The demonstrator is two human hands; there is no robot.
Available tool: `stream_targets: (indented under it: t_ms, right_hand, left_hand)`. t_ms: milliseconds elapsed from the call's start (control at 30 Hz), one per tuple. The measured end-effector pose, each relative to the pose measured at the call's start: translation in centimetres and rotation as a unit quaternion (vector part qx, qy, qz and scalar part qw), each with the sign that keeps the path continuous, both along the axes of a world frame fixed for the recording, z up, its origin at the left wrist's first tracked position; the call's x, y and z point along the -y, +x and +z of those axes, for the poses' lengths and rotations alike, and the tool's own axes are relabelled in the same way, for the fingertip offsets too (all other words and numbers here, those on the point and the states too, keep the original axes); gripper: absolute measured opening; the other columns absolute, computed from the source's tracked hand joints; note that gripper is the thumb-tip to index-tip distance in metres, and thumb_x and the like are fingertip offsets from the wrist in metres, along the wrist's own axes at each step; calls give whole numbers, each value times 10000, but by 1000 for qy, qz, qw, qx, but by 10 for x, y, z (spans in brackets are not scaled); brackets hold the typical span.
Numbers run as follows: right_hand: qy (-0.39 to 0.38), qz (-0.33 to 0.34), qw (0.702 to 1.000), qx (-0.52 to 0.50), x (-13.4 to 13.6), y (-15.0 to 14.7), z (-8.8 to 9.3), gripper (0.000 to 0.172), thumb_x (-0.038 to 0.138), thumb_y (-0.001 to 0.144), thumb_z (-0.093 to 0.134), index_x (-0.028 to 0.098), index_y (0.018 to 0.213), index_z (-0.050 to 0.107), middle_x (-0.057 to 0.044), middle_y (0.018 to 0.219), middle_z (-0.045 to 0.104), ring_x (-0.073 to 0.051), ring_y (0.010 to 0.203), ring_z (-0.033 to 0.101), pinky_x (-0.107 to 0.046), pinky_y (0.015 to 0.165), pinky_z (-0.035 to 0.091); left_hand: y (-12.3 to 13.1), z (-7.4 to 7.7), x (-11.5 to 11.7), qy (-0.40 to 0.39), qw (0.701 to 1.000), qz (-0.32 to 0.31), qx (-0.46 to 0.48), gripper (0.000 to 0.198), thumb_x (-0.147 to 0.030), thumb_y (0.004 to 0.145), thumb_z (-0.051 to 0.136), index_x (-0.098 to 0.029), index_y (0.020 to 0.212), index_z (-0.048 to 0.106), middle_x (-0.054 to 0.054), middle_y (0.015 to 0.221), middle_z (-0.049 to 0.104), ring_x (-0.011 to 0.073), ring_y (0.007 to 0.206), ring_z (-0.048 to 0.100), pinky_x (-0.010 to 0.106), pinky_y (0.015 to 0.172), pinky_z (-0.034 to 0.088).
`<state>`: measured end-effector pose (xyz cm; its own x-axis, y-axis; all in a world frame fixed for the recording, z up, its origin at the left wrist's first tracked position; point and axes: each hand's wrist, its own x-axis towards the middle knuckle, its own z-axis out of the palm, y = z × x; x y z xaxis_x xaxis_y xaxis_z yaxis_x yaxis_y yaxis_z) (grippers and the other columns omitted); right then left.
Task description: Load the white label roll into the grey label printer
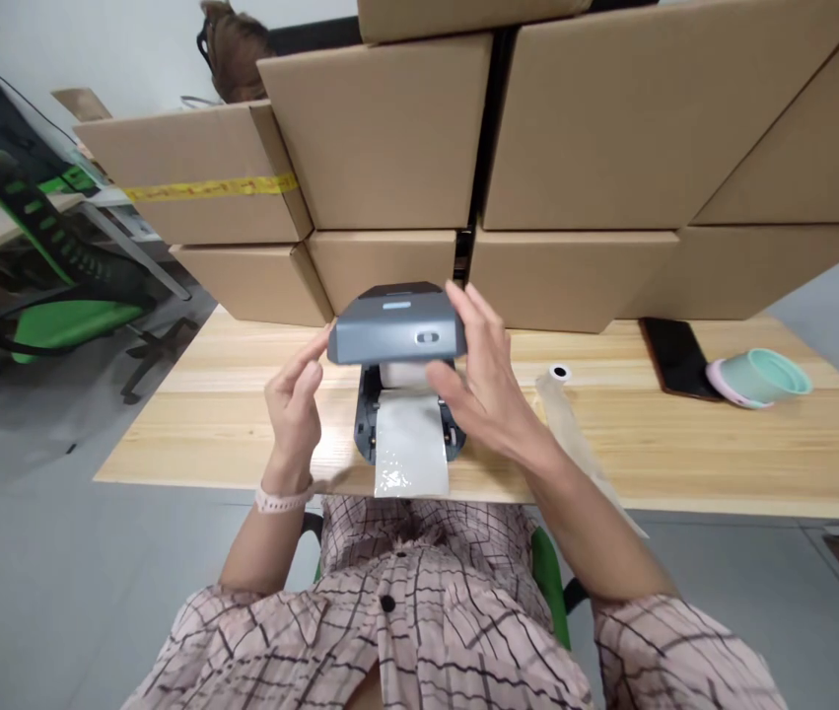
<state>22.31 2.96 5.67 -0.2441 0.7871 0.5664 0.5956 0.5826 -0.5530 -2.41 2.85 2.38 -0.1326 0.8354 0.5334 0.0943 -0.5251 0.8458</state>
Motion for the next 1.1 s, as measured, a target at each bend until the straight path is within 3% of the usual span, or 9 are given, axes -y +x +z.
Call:
stream_targets:
  t_ms: [167, 267, 367, 433, 567, 667, 800, 933, 1100]
  right_hand:
    - [61, -27, 997, 25, -76, -12, 41, 727, 680, 1048, 142, 363, 1658, -97, -98, 1705, 276, -349, 1513, 403, -623, 1184, 374]
    - [66, -42, 997, 13, -118, -15, 52, 775, 736, 1024, 190, 367, 1658, -60, -97, 1705, 285, -376, 1510, 406, -644, 1183, 350]
    - [64, -47, 997, 13, -152, -15, 55, 785, 748, 1017, 196, 347, 1658, -17, -106, 1697, 303, -378, 1509, 410, -655, 1196, 321]
    - [58, -43, 997, 25, -163, -13, 57, 779, 730, 1026, 201, 337, 1658, -26, -112, 1683, 329, -379, 1497, 426, -669, 1188, 327]
    - [109, -60, 991, 57, -143, -13, 62, 809, 666, 1027, 339, 324, 1674, -5, -97, 1693, 308, -387, 1536, 344, -643, 1215, 315]
    - [116, 7, 987, 112, -104, -16, 56, 730, 536, 1021, 460, 302, 1662, 203, -104, 1550, 516, -372, 1435, 472, -599, 1183, 376]
    - [-33, 179, 939, 293, -79, -23, 29, 688, 446, 946, 603, 264, 1581, 410, -121, 1326, 684, -344, 1192, 648, -520, 989, 525]
    - [-126, 198, 879, 415, -92, -41, 5, 856, 461, 880, 673, 213, 1625, 333, -183, 1329, 677, -384, 1151, 672, -508, 927, 530]
    - [-173, 217, 868, 412, -109, -55, 3, 1108, 361, 735, 761, 172, 1668, 194, -198, 1326, 698, -376, 1103, 705, -473, 875, 554]
  left_hand:
    - [-4, -15, -48, -161, 987, -9, -2, 553, -391, 844, 753, -183, 1348, 658, 162, 1463, 626, 325, 1358, 581, 518, 1149, 453]
    - [-2, -30, -49, -245, 965, -86, -30, 816, -401, 776, 801, -210, 1511, 502, 170, 1614, 465, 363, 1483, 437, 498, 1130, 462]
    - [-1, -38, -44, -256, 953, -160, -33, 893, -373, 757, 798, -244, 1563, 437, 141, 1562, 525, 334, 1371, 540, 437, 1025, 528]
    - [-1, -39, -42, -245, 956, -146, -70, 837, -352, 758, 773, -247, 1537, 484, 122, 1443, 618, 294, 1203, 619, 397, 937, 544]
    - [-2, -33, -41, -244, 951, -48, -186, 755, -277, 766, 689, -236, 1505, 542, 40, 950, 695, 213, 838, 599, 330, 773, 478]
    - [-2, -30, -39, -270, 935, -42, -225, 806, -259, 788, 631, -226, 1572, 448, -39, 697, 569, 176, 666, 527, 293, 675, 401]
    - [0, -30, -39, -270, 934, -43, -231, 804, -248, 776, 603, -191, 1563, 447, -51, 665, 555, 165, 627, 508, 278, 652, 395]
    - [-2, -34, -43, -265, 940, -66, -205, 809, -230, 764, 593, -179, 1558, 445, -39, 700, 599, 162, 632, 509, 275, 657, 413]
    - [-5, -34, -45, -265, 942, -102, -181, 798, -199, 749, 587, -164, 1537, 466, -36, 710, 600, 146, 607, 484, 262, 625, 406]
